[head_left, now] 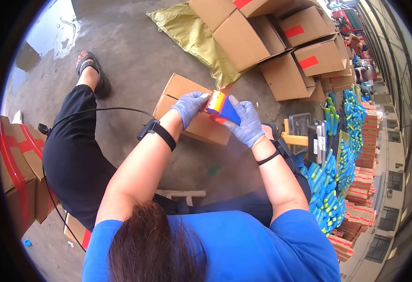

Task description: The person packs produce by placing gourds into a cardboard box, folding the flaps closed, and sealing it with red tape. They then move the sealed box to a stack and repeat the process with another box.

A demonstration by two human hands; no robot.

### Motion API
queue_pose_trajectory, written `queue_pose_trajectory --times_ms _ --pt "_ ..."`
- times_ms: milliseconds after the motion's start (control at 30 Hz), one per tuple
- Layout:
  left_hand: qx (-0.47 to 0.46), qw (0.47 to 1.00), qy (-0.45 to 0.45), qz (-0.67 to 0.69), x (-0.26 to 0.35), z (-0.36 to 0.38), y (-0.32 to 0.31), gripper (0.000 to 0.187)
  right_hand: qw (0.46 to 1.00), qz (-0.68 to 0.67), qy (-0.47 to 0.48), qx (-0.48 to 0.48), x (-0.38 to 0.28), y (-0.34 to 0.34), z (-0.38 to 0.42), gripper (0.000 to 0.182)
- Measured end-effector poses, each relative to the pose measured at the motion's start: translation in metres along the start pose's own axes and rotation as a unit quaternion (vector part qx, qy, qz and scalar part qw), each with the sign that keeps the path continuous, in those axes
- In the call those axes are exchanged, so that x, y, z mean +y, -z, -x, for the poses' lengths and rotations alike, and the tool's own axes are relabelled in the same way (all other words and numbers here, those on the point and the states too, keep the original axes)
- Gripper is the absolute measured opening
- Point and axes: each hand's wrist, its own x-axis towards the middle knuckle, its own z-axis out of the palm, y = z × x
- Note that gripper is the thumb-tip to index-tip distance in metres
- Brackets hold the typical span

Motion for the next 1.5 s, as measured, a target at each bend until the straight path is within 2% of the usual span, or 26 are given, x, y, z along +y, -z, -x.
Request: queue_pose_trajectory --times_ms 67,100,167,267,333,400,467,533,633,700,733,833,867,933,1000,1067,1100,1133,1167,1200,1233,1267,1333,1367,1433,1500 --pt "0.126 0.977 -0.072 -0.154 -0.012 -0.011 0.007 0.035 0.999 0.003 0.004 -0.034 -0.004 0.011 -0.004 0.076" --pt "0.129 0.977 -0.072 -0.155 -0.004 -0.003 0.007 0.035 0.998 0.008 0.008 -0.068 -0.007 0.017 -0.008 0.074" --pt "0.254 0.93 -0.094 -0.248 0.022 0.021 0.005 0.034 0.996 0.033 0.012 -0.088 -0.01 0.021 -0.016 0.071" --pt "0.335 0.906 -0.108 -0.235 0.041 0.025 0.064 0.033 0.986 0.085 0.008 -0.141 -0.027 0.034 -0.03 0.065" --pt "0.378 0.91 -0.084 -0.15 0.037 0.02 0.138 0.031 0.98 0.108 -0.002 -0.167 -0.038 0.04 -0.038 0.063" --pt "0.373 0.909 -0.023 -0.183 0.023 0.016 0.189 0.031 0.97 0.126 0.003 -0.206 -0.044 0.043 -0.048 0.058" --pt "0.418 0.857 -0.057 -0.296 0.005 0.009 0.191 0.033 0.97 0.132 0.008 -0.204 -0.05 0.037 -0.053 0.054" --pt "0.435 0.853 -0.042 -0.286 -0.015 -0.003 0.194 0.033 0.969 0.146 0.003 -0.2 -0.049 0.031 -0.057 0.058" --pt "0.408 0.872 -0.018 -0.27 -0.041 -0.016 0.198 0.03 0.964 0.125 -0.027 -0.231 -0.053 0.033 -0.064 0.056" --pt "0.358 0.912 0.004 -0.201 -0.061 -0.026 0.195 0.03 0.966 0.104 -0.026 -0.234 -0.053 0.032 -0.065 0.056" --pt "0.337 0.886 0.018 -0.318 -0.063 -0.025 0.186 0.032 0.969 0.083 -0.022 -0.23 -0.052 0.031 -0.067 0.056" --pt "0.265 0.927 0.115 -0.239 -0.053 -0.022 0.155 0.033 0.976 0.05 -0.013 -0.21 -0.052 0.032 -0.067 0.048" --pt "0.272 0.916 0.129 -0.266 -0.042 -0.019 0.153 0.035 0.976 0.05 -0.014 -0.21 -0.051 0.031 -0.065 0.048" --pt "0.33 0.851 0.148 -0.38 -0.028 -0.014 0.143 0.042 0.979 0.037 -0.002 -0.199 -0.049 0.029 -0.063 0.049" --pt "0.406 0.788 0.106 -0.452 -0.024 -0.012 0.135 0.052 0.976 0.061 -0.004 -0.21 -0.048 0.027 -0.066 0.049" --pt "0.397 0.822 -0.089 -0.4 -0.039 -0.021 0.158 0.057 0.97 0.084 -0.02 -0.226 -0.047 0.029 -0.062 0.05" --pt "0.376 0.867 -0.154 -0.288 -0.019 -0.014 0.149 0.052 0.965 0.095 -0.02 -0.245 -0.049 0.032 -0.065 0.051" --pt "0.368 0.867 -0.153 -0.298 0.001 -0.001 0.127 0.052 0.959 0.104 -0.022 -0.261 -0.051 0.035 -0.07 0.052" --pt "0.264 0.904 -0.248 -0.225 0.023 0.012 0.098 0.048 0.946 0.114 -0.033 -0.301 -0.054 0.039 -0.076 0.057" --pt "0.153 0.918 -0.337 -0.146 0.036 0.018 0.08 0.045 0.949 0.109 -0.041 -0.291 -0.053 0.04 -0.079 0.057" --pt "0.119 0.798 -0.391 -0.442 0.03 0.012 0.08 0.046 0.942 0.121 -0.029 -0.312 -0.052 0.042 -0.08 0.06" --pt "0.084 0.674 -0.235 -0.696 0.019 0.008 0.076 0.051 0.933 0.132 -0.019 -0.333 -0.048 0.044 -0.079 0.062" --pt "0.115 0.58 -0.239 -0.771 0.016 0.029 0.056 0.057 0.94 0.118 -0.029 -0.318 -0.032 0.049 -0.07 0.067" --pt "0.126 0.601 -0.231 -0.754 0.014 0.023 0.058 0.063 0.945 0.091 -0.008 -0.315 -0.023 0.054 -0.063 0.067" --pt "0.115 0.586 -0.232 -0.768 0.015 0.026 0.058 0.064 0.953 0.063 0.027 -0.295 -0.001 0.063 -0.033 0.069" --pt "0.124 0.562 -0.224 -0.786 0.021 0.028 0.051 0.068 0.943 0.09 -0.032 -0.319 0.025 0.085 0.006 0.069"
